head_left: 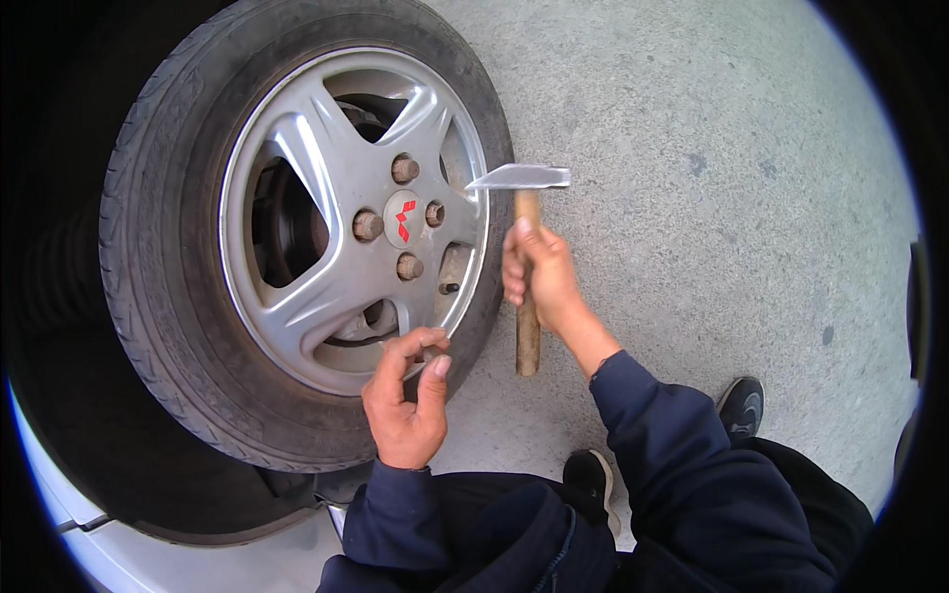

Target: The person uses a hammer to strike and loosen lug nuts on a car wheel. They repeatedly tap each nut and attempt to turn them by hand, working around the wheel in sequence.

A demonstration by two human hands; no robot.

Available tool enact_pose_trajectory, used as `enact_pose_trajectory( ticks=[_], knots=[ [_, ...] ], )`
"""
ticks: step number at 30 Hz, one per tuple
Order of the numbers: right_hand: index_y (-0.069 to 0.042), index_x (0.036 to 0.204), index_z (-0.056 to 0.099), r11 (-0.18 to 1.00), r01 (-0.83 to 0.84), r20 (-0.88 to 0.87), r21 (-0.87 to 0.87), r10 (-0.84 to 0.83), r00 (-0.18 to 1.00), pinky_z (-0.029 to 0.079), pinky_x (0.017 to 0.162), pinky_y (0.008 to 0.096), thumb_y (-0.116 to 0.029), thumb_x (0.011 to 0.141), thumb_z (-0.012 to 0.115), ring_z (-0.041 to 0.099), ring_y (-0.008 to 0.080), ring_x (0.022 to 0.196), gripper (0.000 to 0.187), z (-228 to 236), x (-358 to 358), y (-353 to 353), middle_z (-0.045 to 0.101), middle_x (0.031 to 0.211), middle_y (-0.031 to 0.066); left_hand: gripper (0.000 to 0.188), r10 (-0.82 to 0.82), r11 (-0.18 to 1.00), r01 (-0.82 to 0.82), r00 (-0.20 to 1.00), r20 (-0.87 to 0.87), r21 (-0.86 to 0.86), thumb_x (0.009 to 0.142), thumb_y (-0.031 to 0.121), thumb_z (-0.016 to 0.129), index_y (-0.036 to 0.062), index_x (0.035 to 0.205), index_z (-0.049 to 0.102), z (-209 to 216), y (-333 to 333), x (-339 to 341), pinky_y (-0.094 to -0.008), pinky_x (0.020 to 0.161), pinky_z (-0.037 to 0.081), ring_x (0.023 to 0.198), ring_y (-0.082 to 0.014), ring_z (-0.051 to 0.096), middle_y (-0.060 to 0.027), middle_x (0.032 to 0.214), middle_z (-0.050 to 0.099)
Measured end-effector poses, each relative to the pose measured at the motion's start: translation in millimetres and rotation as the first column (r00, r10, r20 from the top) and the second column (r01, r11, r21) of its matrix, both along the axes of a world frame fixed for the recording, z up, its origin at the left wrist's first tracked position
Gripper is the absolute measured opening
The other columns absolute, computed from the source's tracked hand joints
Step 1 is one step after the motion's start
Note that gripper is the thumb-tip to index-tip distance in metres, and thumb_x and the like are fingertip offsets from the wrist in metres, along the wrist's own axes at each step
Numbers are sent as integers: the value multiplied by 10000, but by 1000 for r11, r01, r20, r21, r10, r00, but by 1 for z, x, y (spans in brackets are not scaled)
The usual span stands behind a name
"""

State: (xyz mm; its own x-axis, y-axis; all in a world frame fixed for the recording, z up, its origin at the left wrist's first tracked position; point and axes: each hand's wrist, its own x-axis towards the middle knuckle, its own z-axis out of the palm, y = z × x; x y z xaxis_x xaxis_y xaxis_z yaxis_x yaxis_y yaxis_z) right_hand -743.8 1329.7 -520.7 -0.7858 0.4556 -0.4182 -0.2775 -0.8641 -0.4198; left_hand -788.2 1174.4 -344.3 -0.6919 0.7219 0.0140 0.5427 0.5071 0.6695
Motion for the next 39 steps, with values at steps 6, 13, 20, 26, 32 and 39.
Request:
enact_pose_trajectory(
  ticks=[6, 13, 20, 26, 32, 39],
  knots=[
    [-88, 971, 546, 998, -64, -23, -4, 64, 998, 398, 438, 290, -443, 1140, 533, 453, 109, 492, 394, 1, -2, -3, 477, 680, -5, 222, -6, 1000, 6, 1000, 6, -11, 979, 49, 713, 36, 1201, 709, -1, 1, -1, -330, 902, 537, 926, -189, 680, -86, 1012, 750],
    [-80, 974, 542, 983, -153, 2, 104, 154, 988, 402, 441, 289, -467, 1138, 528, 461, 110, 499, 420, 5, -1, -6, 472, 663, -5, 230, 14, 1000, -14, 999, 43, 2, 982, 54, 714, 33, 1211, 704, -1, -1, -1, -329, 905, 534, 938, -186, 681, -84, 1020, 748],
    [-80, 975, 543, 975, -159, 45, 153, 154, 987, 400, 437, 280, -459, 1138, 531, 464, 102, 491, 413, 8, 0, -2, 472, 659, -11, 236, 8, 1000, -9, 999, 49, 25, 979, 50, 713, 33, 1214, 703, -2, -1, -1, -323, 911, 531, 933, -186, 682, -82, 1017, 747],
    [-79, 970, 543, 1000, 13, -26, 6, -13, 1000, 403, 429, 281, -451, 1136, 536, 462, 108, 485, 408, 9, -1, -4, 477, 660, -11, 241, 8, 1000, -9, 999, 48, 11, 974, 43, 712, 35, 1215, 702, -1, -2, 0, -322, 918, 530, 937, -184, 682, -78, 1015, 746],
    [-85, 969, 541, 997, -73, 3, 37, 73, 997, 394, 428, 289, -462, 1131, 542, 466, 112, 497, 410, 4, 2, 1, 472, 658, 6, 241, 9, 1000, -9, 999, 48, 4, 967, 40, 717, 37, 1208, 701, -1, -1, 0, -324, 914, 529, 920, -184, 671, -73, 1014, 745],
    [-85, 969, 543, 976, -196, 54, 95, 192, 980, 398, 431, 282, -453, 1139, 528, 473, 103, 501, 406, 4, 2, -1, 470, 656, -4, 234, -5, 1000, 3, 999, 46, 26, 976, 50, 715, 40, 1210, 702, -1, 0, -1, -326, 909, 530, 922, -181, 666, -76, 1009, 742]
  ],
)
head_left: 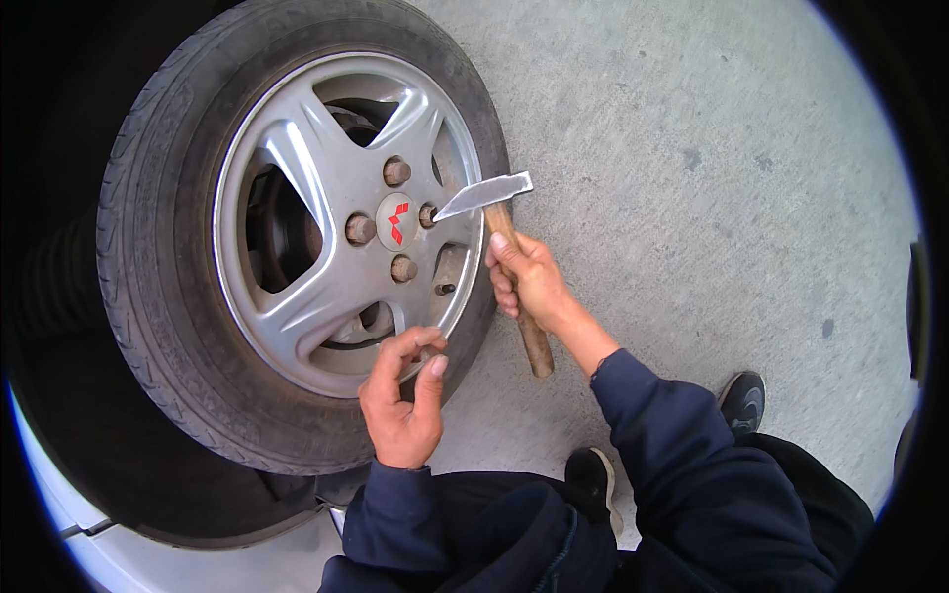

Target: The person uses a hammer to strike and loosen lug nuts on a car wheel. They repeatedly tap each nut and attempt to turn them by hand, working around the wheel in sequence.

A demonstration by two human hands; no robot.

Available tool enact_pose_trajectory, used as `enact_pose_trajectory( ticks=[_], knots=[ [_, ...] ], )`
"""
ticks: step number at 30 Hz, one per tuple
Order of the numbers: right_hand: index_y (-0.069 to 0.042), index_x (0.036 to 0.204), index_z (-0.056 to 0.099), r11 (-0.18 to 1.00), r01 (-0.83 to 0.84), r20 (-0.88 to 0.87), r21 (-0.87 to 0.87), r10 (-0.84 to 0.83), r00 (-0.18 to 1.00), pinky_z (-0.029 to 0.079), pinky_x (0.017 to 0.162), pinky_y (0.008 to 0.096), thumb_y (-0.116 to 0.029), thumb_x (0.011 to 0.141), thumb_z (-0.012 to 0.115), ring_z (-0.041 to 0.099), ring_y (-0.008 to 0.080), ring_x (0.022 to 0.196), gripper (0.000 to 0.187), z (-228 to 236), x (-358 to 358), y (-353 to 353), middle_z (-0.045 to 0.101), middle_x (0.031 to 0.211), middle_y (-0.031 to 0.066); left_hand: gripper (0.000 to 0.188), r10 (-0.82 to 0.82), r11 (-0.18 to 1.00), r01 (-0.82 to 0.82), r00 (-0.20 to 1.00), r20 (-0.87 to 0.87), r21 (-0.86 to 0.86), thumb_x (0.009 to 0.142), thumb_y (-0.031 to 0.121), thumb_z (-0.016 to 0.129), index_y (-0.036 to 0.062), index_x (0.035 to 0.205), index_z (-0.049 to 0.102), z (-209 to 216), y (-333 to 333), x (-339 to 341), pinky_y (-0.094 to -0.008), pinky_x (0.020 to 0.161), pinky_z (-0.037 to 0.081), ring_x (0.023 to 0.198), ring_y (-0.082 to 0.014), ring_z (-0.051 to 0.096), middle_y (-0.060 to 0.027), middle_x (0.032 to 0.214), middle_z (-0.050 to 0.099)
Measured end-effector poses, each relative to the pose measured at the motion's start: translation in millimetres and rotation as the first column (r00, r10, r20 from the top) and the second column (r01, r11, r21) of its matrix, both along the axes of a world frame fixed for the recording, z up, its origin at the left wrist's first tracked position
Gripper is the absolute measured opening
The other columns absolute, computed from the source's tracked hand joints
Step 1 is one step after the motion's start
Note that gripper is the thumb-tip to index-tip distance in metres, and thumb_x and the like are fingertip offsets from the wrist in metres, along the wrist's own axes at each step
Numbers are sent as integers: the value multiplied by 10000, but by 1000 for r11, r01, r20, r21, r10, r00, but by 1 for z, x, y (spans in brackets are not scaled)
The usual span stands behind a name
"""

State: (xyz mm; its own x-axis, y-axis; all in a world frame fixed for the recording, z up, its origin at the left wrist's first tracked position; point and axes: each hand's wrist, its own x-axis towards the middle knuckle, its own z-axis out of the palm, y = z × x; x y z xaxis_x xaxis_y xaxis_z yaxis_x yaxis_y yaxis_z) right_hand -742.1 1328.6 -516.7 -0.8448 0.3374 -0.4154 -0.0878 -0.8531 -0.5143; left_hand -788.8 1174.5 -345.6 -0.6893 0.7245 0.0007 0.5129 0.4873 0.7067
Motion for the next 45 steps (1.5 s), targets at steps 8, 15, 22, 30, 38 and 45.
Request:
enact_pose_trajectory(
  ticks=[8, 15, 22, 30, 38, 45],
  knots=[
    [-84, 972, 532, 1000, -29, -13, 10, 29, 999, 404, 437, 283, -466, 1142, 516, 471, 102, 499, 419, -1, -1, 1, 471, 657, -4, 246, 7, 1000, -7, 1000, 17, -11, 975, 46, 715, 43, 1221, 704, -1, -2, 0, -330, 928, 536, 945, -188, 687, -75, 1023, 747],
    [-84, 963, 541, 999, -31, 37, 37, 30, 999, 403, 431, 281, -470, 1137, 527, 461, 101, 487, 423, 3, -1, -2, 472, 655, -9, 250, 8, 1000, -8, 1000, 15, -15, 969, 29, 712, 42, 1219, 702, 0, -1, 1, -337, 943, 541, 972, -193, 706, -83, 1037, 755],
    [-82, 959, 547, 993, 113, 3, -27, -113, 994, 401, 428, 290, -450, 1141, 528, 464, 108, 488, 411, 1, -2, -3, 482, 661, -5, 253, 3, 999, -2, 1000, 16, -32, 974, 19, 704, 39, 1226, 693, 3, 0, 2, -339, 950, 542, 984, -190, 709, -87, 1033, 749],
    [-94, 973, 537, 975, 141, 5, -172, -142, 990, 394, 437, 286, -483, 1131, 533, 452, 105, 499, 420, 6, 0, -3, 455, 665, -9, 254, -7, 999, 7, 1000, -4, -43, 972, 7, 703, 30, 1225, 693, 3, 0, 1, -334, 963, 547, 1000, -189, 716, -92, 1046, 748],
    [-91, 991, 537, 918, 140, -40, -371, -166, 985, 402, 458, 298, -474, 1134, 527, 450, 116, 525, 408, 28, -9, -34, 459, 690, -4, 258, -9, 1000, 10, 1000, 26, -28, 973, 6, 711, 24, 1230, 693, 4, -1, 2, -341, 976, 554, 1019, -194, 730, -100, 1051, 751],
    [-96, 993, 545, 854, 240, 35, -461, -253, 967, 382, 484, 290, -499, 1133, 518, 429, 113, 561, 427, 29, -8, -37, 445, 706, -15, 262, -3, 999, 4, 1000, 30, -32, 971, -2, 712, 20, 1232, 692, 6, -3, 3, -341, 979, 554, 1023, -193, 733, -106, 1051, 754]
  ],
)
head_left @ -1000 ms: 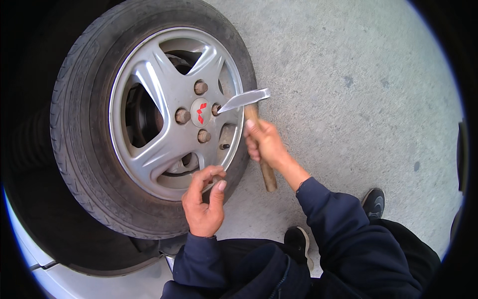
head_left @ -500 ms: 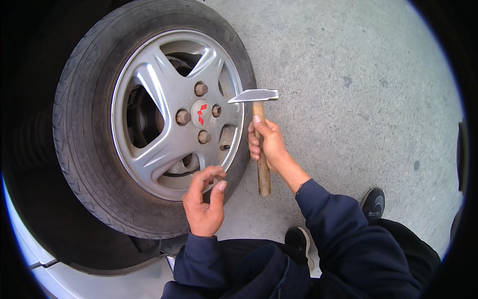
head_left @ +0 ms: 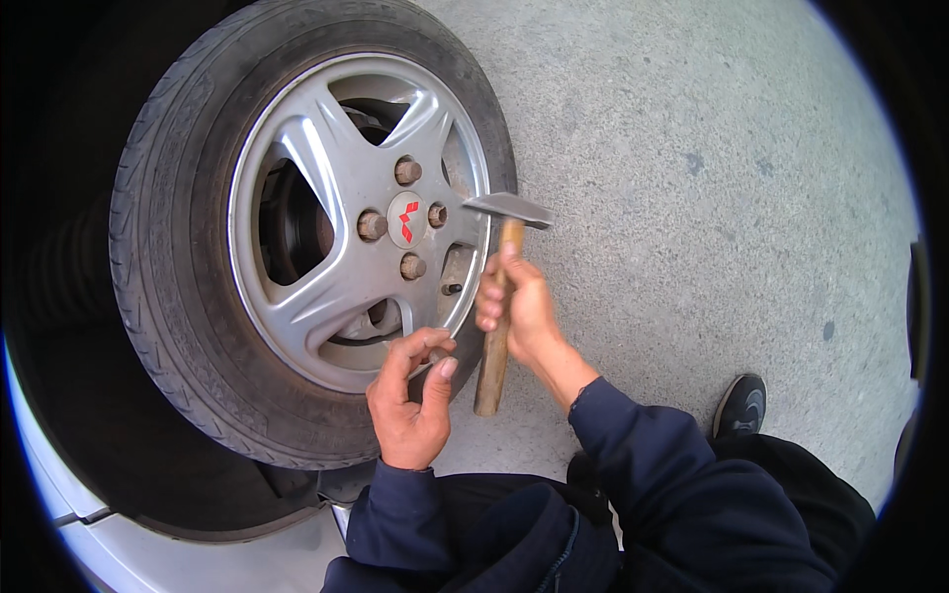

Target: The person uses a hammer to strike and loosen lug nuts on a car wheel. They repeatedly tap each nut and attempt to turn them by hand, working around the wheel in sequence.

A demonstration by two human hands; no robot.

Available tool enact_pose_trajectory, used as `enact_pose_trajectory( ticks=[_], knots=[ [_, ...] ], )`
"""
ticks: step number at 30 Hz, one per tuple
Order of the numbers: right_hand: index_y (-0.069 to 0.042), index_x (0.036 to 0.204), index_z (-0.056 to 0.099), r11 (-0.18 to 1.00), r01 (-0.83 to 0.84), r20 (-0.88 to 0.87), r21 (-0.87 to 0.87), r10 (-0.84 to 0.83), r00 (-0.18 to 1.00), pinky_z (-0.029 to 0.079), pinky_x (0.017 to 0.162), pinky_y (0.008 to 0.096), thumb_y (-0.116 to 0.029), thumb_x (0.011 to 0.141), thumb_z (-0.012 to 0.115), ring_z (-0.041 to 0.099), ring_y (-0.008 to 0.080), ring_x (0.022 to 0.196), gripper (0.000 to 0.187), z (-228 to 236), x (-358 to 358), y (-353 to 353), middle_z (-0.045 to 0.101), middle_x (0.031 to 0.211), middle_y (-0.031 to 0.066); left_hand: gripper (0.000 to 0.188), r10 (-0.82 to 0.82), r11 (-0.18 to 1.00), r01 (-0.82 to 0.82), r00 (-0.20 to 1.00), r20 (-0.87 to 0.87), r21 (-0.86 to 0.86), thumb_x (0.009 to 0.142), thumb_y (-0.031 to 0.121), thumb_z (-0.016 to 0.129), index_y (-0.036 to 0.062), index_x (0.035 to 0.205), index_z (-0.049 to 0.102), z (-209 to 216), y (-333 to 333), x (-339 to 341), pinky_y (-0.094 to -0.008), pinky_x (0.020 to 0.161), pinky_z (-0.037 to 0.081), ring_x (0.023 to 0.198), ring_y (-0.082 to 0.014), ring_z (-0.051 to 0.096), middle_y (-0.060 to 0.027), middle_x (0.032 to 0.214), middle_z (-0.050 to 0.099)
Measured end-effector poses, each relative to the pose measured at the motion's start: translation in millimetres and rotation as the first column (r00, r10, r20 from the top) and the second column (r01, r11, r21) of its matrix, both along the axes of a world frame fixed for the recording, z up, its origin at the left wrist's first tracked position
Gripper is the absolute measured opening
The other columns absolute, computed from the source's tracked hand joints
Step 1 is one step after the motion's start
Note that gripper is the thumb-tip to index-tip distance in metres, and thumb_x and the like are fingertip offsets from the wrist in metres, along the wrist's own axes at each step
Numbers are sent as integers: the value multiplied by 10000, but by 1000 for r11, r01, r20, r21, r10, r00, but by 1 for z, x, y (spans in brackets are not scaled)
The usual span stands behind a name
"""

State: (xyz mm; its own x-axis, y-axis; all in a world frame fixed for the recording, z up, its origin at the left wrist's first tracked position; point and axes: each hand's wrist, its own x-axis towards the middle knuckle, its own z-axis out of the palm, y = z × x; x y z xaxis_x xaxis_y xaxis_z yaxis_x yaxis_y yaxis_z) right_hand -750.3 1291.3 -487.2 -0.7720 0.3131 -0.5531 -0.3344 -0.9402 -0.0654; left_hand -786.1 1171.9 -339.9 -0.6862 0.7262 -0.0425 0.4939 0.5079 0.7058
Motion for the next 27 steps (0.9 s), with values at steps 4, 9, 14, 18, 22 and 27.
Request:
enact_pose_trajectory(
  ticks=[4, 9, 14, 18, 22, 27],
  knots=[
    [-98, 1000, 539, 996, -76, -49, 37, 78, 996, 387, 496, 305, -498, 1134, 517, 425, 122, 563, 422, 2, -1, -2, 441, 711, -10, 262, 5, 1000, -5, 1000, 16, 1, 971, -2, 709, 18, 1231, 692, 1, 1, 0, -340, 979, 554, 1019, -191, 733, -107, 1053, 756],
    [-100, 1009, 530, 1000, -19, -77, -24, 17, 997, 377, 501, 298, -501, 1135, 508, 424, 118, 573, 421, 5, -4, -5, 439, 713, -12, 259, -9, 1000, 9, 1000, -13, 0, 972, 4, 709, 18, 1231, 693, 1, 1, 0, -341, 980, 553, 1025, -192, 734, -107, 1057, 759],
    [-105, 1031, 511, 1000, -2, -12, 2, 2, 1000, 375, 501, 285, -525, 1130, 494, 420, 109, 573, 432, 6, -1, -3, 414, 712, -21, 265, -7, 1000, 7, 1000, 6, 1, 971, 13, 716, 24, 1235, 694, 0, 0, -1, -339, 970, 555, 1017, -193, 731, -105, 1062, 760],
    [-104, 1021, 511, 999, -44, 41, -18, 45, 998, 381, 503, 285, -506, 1133, 497, 427, 109, 577, 418, 8, -1, -1, 420, 711, -21, 271, -20, 1000, 20, 1000, -20, 8, 968, 12, 719, 26, 1238, 692, -2, -1, -1, -337, 963, 555, 1009, -192, 727, -105, 1064, 760],
    [-91, 1010, 521, 999, -49, -80, 20, 51, 996, 380, 485, 292, -466, 1141, 506, 428, 116, 555, 398, 6, 0, 0, 433, 706, -6, 273, -7, 1000, 7, 1000, 7, 1, 965, 8, 720, 28, 1237, 693, -1, -1, -2, -337, 966, 555, 1012, -191, 727, -106, 1061, 759],
    [-84, 1050, 536, 961, -66, 182, 270, 16, 983, 401, 483, 290, -411, 1139, 536, 467, 104, 567, 340, -8, 13, -4, 471, 715, -10, 280, -21, 1000, 21, 999, -26, 8, 963, 1, 720, 28, 1240, 694, 3, -2, 2, -327, 959, 555, 1008, -182, 726, -102, 1047, 754]
  ],
)
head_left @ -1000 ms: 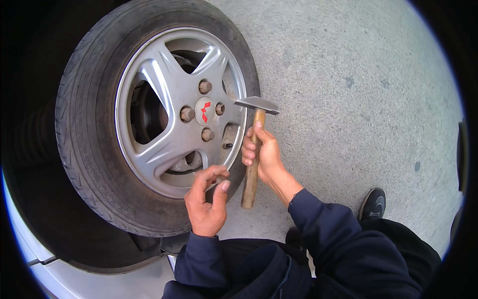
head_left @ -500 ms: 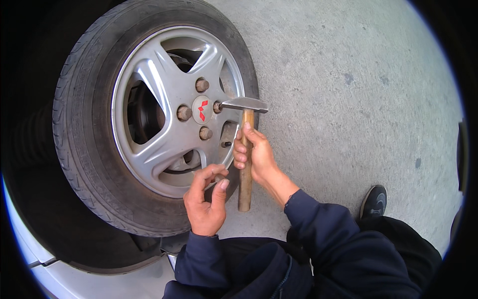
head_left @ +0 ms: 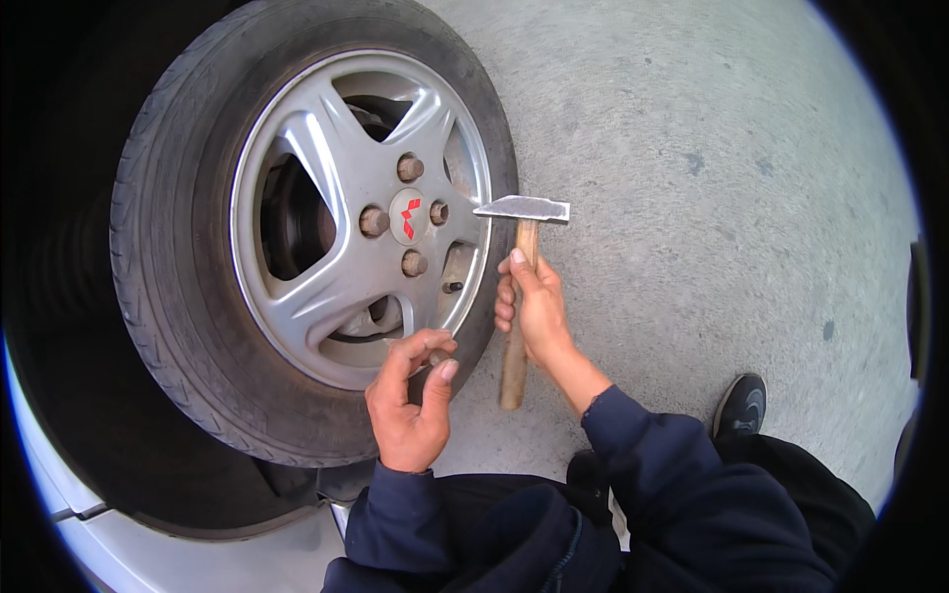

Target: The person uses a hammer to strike and loosen lug nuts on a car wheel. They repeatedly tap each nut and attempt to turn them by hand, working around the wheel in sequence.

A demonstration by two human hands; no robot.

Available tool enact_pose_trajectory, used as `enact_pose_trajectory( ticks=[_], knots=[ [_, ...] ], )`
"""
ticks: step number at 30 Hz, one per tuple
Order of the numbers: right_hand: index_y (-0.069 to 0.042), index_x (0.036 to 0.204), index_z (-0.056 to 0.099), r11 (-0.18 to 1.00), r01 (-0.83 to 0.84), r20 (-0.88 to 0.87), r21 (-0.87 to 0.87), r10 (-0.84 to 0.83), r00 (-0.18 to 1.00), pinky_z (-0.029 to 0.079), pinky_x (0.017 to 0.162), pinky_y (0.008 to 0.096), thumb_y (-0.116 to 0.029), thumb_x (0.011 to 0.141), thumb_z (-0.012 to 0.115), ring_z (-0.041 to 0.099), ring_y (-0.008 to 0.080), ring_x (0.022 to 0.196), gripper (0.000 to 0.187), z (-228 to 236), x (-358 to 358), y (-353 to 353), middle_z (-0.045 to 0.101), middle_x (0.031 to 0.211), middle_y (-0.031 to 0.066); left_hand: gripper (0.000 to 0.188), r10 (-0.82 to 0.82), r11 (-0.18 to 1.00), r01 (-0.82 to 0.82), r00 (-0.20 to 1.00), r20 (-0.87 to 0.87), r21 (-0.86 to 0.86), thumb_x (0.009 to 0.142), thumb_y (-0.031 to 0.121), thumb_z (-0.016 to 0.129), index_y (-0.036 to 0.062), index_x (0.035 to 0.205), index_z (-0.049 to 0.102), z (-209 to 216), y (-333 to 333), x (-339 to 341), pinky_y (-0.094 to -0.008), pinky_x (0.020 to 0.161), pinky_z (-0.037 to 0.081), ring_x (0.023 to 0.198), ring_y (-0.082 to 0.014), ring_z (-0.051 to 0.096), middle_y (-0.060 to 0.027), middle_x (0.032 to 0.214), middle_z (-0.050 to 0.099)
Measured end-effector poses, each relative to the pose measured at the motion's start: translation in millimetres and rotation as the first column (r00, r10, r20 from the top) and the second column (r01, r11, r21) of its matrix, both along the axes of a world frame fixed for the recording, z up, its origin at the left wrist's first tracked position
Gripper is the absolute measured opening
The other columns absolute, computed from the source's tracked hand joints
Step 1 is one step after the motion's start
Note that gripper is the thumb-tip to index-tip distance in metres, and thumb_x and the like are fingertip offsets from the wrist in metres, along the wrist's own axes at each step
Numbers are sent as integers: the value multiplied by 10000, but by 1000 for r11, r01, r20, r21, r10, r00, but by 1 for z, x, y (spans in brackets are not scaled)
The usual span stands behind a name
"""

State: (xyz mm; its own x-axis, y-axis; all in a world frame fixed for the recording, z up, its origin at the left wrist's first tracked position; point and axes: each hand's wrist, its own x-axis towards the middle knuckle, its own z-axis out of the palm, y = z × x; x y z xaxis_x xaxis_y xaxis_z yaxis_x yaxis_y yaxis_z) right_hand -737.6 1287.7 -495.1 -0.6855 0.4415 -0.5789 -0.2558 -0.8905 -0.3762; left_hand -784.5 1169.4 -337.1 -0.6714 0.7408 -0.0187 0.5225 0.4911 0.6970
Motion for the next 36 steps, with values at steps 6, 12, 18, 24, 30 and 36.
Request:
enact_pose_trajectory(
  ticks=[6, 12, 18, 24, 30, 36],
  knots=[
    [-44, 1182, 552, 746, -103, 206, 657, -46, 978, 470, 587, 383, -236, 1114, 581, 596, 231, 660, 206, 4, 9, -11, 597, 771, 102, 253, -14, 1000, 15, 1000, 23, -25, 994, 46, 705, 2, 1238, 652, 7, -4, 4, -290, 956, 501, 1006, -147, 673, -78, 1075, 746],
    [-22, 1220, 491, 478, -135, 241, 868, -167, 956, 504, 693, 591, -130, 1082, 564, 661, 556, 820, 190, 17, 5, -5, 671, 848, 291, 249, -49, 998, 49, 999, 14, -25, 1000, 69, 712, 17, 1238, 659, 10, -7, 4, -296, 932, 511, 986, -143, 676, -78, 1057, 753],
    [-7, 1213, 484, 404, -102, 199, 909, -206, 958, 499, 678, 595, -122, 1078, 570, 665, 546, 803, 197, 11, -4, -3, 673, 850, 291, 282, -17, 1000, 17, 1000, 18, 9, 937, 13, 743, 24, 1218, 721, 10, -10, 6, -322, 895, 560, 935, -209, 723, -112, 1027, 758],
    [3, 1160, 489, 400, -74, 165, 914, -199, 966, 504, 669, 584, -113, 1075, 575, 667, 531, 793, 168, 8, -7, -2, 676, 854, 286, 251, -55, 998, 55, 998, 21, -5, 999, 59, 716, 17, 1241, 661, 11, -11, 5, -283, 890, 523, 963, -141, 685, -85, 1064, 759],
    [1, 1149, 500, 328, -135, 208, 935, -197, 958, 503, 658, 583, -110, 1070, 592, 670, 519, 782, 165, 5, -7, 1, 682, 856, 277, 245, -41, 999, 42, 999, 27, -24, 998, 58, 716, 9, 1232, 662, 10, -10, 4, -279, 886, 524, 970, -144, 689, -87, 1061, 757],
    [2, 1154, 505, 402, -101, 182, 910, -169, 969, 508, 669, 589, -100, 1066, 585, 672, 523, 785, 156, 4, -5, 0, 688, 863, 282, 243, -72, 997, 72, 997, 6, -8, 997, 61, 719, 12, 1228, 665, 8, -10, 3, -274, 877, 521, 969, -139, 687, -84, 1063, 754]
  ],
)
